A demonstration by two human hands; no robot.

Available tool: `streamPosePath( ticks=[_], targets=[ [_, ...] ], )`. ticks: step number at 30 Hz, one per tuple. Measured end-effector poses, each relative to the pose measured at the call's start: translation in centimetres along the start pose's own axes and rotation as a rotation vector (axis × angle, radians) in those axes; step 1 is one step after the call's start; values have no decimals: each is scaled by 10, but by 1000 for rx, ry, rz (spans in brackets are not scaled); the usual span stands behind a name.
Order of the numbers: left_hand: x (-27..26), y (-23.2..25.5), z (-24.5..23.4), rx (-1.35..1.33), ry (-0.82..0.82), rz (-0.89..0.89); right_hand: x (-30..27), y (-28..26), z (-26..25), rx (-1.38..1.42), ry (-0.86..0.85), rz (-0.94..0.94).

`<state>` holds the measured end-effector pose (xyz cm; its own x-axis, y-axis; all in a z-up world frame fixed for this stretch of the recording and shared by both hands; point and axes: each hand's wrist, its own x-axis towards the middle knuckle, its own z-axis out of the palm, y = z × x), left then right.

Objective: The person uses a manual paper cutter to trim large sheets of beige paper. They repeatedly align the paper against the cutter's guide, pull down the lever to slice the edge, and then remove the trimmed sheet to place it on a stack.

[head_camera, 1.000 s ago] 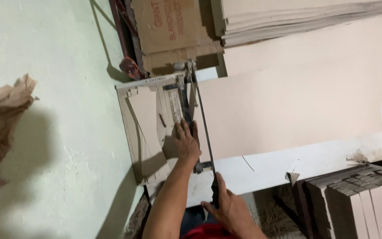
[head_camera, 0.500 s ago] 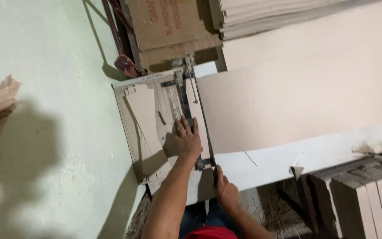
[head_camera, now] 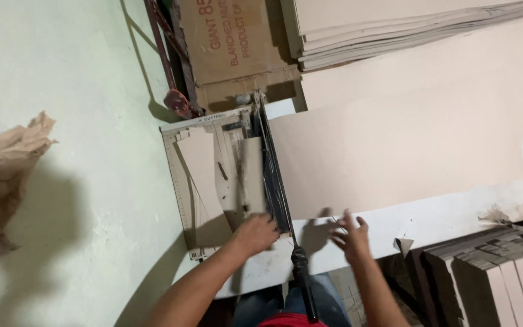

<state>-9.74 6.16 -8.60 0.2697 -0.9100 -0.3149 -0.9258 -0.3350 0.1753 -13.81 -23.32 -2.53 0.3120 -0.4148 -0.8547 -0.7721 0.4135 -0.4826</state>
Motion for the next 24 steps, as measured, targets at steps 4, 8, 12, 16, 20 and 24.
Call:
streamPosePath(
  ticks=[4, 8, 12, 16, 20, 24],
  targets=[
    [-54, -20, 39, 34, -356, -228, 63, 19, -36, 242, -175, 13],
    [-88, -66, -77, -103, -483, -251, 48, 15, -70, 114, -463, -106],
    [-60, -64, -80, -234, -213, -331, 57, 35, -42, 61, -467, -63],
    [-10, -61, -106, -522, -217, -736, 31, 20, -2, -21, -295, -113],
    [35, -51, -92, -627, -308, -924, 21, 8, 3, -118, -242, -76],
    [50, -44, -108, -579, -376, -1019, -21, -16, 16, -717, -240, -20]
  ],
)
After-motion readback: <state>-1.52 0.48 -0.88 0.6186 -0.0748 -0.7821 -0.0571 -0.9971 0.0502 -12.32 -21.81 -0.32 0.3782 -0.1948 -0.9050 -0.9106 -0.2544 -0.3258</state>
